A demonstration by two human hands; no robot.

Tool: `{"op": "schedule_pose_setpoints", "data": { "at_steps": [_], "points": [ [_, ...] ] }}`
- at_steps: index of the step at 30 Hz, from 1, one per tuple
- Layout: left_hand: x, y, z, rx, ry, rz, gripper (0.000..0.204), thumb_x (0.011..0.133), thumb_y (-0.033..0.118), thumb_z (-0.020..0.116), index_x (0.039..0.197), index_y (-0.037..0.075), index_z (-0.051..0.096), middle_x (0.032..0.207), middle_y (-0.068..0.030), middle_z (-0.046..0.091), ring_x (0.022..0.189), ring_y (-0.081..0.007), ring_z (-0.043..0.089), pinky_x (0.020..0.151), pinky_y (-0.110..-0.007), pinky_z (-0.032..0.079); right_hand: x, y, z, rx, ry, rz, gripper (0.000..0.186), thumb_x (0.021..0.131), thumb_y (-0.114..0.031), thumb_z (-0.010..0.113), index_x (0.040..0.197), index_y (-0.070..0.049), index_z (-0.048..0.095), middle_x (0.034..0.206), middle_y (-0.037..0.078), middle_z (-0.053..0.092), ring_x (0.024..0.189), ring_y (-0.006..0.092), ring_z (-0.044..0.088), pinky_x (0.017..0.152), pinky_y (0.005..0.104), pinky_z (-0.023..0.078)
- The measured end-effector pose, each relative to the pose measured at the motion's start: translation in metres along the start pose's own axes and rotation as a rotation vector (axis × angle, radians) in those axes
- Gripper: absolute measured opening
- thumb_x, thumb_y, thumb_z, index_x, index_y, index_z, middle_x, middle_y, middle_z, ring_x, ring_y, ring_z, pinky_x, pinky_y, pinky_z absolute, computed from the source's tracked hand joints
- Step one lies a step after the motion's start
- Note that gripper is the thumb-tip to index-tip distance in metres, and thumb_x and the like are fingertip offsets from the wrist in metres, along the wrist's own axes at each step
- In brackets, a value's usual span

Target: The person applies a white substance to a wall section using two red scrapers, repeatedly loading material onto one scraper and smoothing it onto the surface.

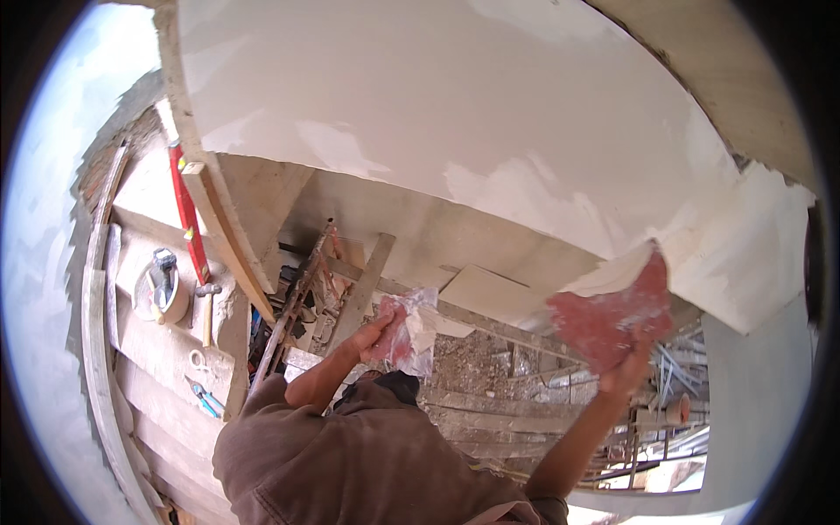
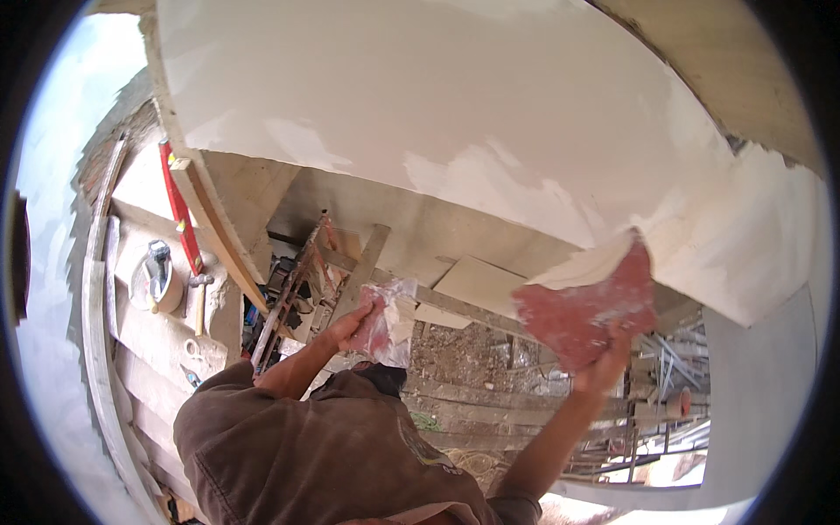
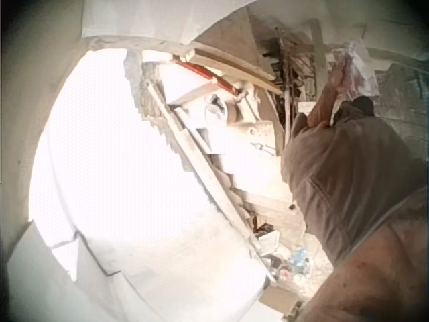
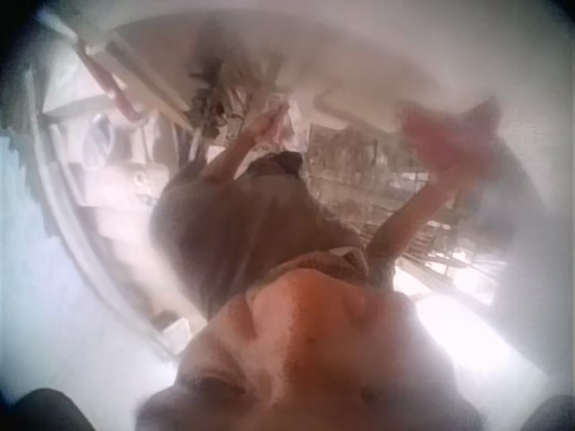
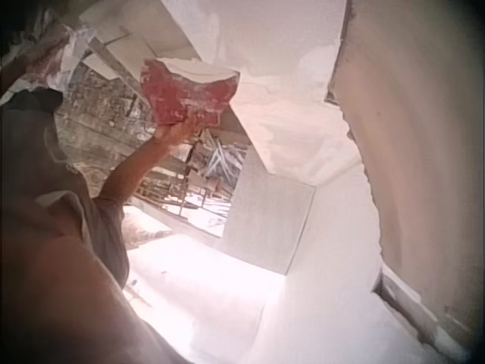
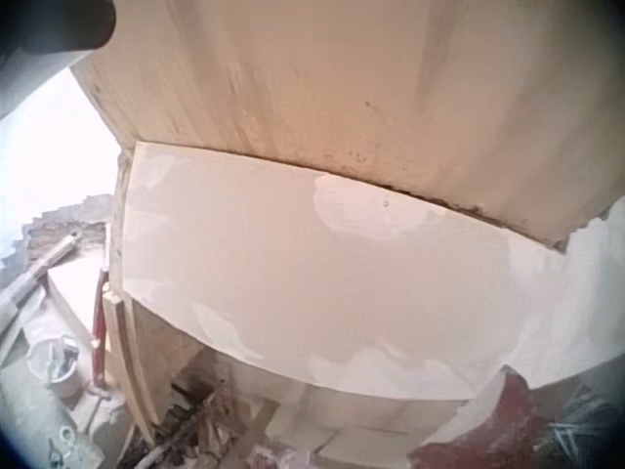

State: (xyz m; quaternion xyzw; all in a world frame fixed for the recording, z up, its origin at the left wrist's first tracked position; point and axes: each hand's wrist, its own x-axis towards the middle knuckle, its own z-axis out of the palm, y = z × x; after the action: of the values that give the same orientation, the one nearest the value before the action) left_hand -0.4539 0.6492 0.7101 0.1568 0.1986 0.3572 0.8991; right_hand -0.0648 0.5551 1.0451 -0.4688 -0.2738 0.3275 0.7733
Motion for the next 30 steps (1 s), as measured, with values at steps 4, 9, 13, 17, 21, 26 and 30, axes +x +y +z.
{"op": "schedule_pose_setpoints", "data": {
  "at_steps": [4, 9, 13, 17, 21, 26, 30],
  "points": [
    [0.003, -0.004, 0.005, 0.039, 0.096, 0.009, 0.049, 0.108, 0.038, 0.040, 0.145, 0.007, 0.047, 0.136, -0.0096, 0.060, 0.119, -0.0244, 0.062, 0.103, -0.042, 0.052, -0.028, 0.062, -0.005, 0.135, -0.012, 0.295, 0.052, 0.091, -0.019, 0.064, 0.139, -0.006, 0.048, 0.129, 0.013, 0.059, 0.113, 0.0290, 0.062, 0.092, 0.0453, 0.057],
    [0.000, -0.001, 0.014, 0.056, 0.135, -0.016, 0.048, 0.107, 0.037, 0.041, 0.145, 0.008, 0.047, 0.137, -0.0086, 0.059, 0.122, -0.0232, 0.060, 0.104, -0.041, 0.051, -0.069, 0.120, -0.008, 0.464, -0.097, 0.547, 0.050, 0.092, -0.013, 0.056, 0.140, -0.002, 0.044, 0.131, 0.016, 0.059, 0.115, 0.0321, 0.062, 0.094, 0.0493, 0.056],
    [0.008, -0.001, 0.012, 0.113, 0.144, -0.002, 0.046, 0.107, 0.035, 0.043, 0.144, 0.008, 0.048, 0.137, -0.0068, 0.059, 0.122, -0.0217, 0.059, 0.104, -0.042, 0.050, -0.089, 0.122, -0.005, 0.518, -0.074, 0.539, 0.049, 0.092, -0.012, 0.056, 0.139, -0.003, 0.044, 0.130, 0.015, 0.059, 0.115, 0.0317, 0.062, 0.097, 0.0480, 0.055],
    [0.025, -0.001, -0.018, 0.112, 0.024, -0.072, 0.049, 0.108, 0.034, 0.039, 0.152, 0.012, 0.040, 0.147, 0.0008, 0.049, 0.133, -0.0161, 0.049, 0.112, -0.039, 0.042, -0.093, 0.110, 0.005, 0.466, -0.143, 0.436, 0.051, 0.090, -0.008, 0.059, 0.139, -0.003, 0.045, 0.128, 0.013, 0.060, 0.115, 0.0288, 0.062, 0.095, 0.0456, 0.055],
    [0.035, -0.001, -0.039, 0.150, 0.076, 0.012, 0.048, 0.108, 0.035, 0.039, 0.150, 0.012, 0.041, 0.145, -0.0019, 0.052, 0.127, -0.0176, 0.055, 0.108, -0.040, 0.046, -0.087, 0.095, 0.025, 0.372, -0.165, 0.342, 0.051, 0.088, -0.004, 0.061, 0.137, -0.003, 0.046, 0.124, 0.011, 0.061, 0.111, 0.0263, 0.063, 0.093, 0.0434, 0.055],
    [0.029, 0.003, -0.016, 0.177, 0.069, -0.126, 0.050, 0.108, 0.037, 0.039, 0.151, 0.012, 0.039, 0.145, -0.0026, 0.051, 0.129, -0.0179, 0.053, 0.109, -0.041, 0.046, -0.088, 0.082, 0.030, 0.341, -0.127, 0.310, 0.050, 0.088, -0.003, 0.061, 0.136, -0.004, 0.048, 0.121, 0.011, 0.063, 0.108, 0.0261, 0.065, 0.091, 0.0419, 0.056],
    [0.032, -0.007, -0.016, 0.200, 0.077, 0.012, 0.050, 0.108, 0.038, 0.038, 0.152, 0.012, 0.038, 0.148, -0.0054, 0.049, 0.132, -0.0216, 0.052, 0.110, -0.043, 0.045, -0.090, 0.070, 0.034, 0.334, -0.122, 0.336, 0.044, 0.089, -0.002, 0.061, 0.133, -0.003, 0.051, 0.118, 0.010, 0.064, 0.106, 0.0248, 0.066, 0.090, 0.0402, 0.057]
  ]
}}
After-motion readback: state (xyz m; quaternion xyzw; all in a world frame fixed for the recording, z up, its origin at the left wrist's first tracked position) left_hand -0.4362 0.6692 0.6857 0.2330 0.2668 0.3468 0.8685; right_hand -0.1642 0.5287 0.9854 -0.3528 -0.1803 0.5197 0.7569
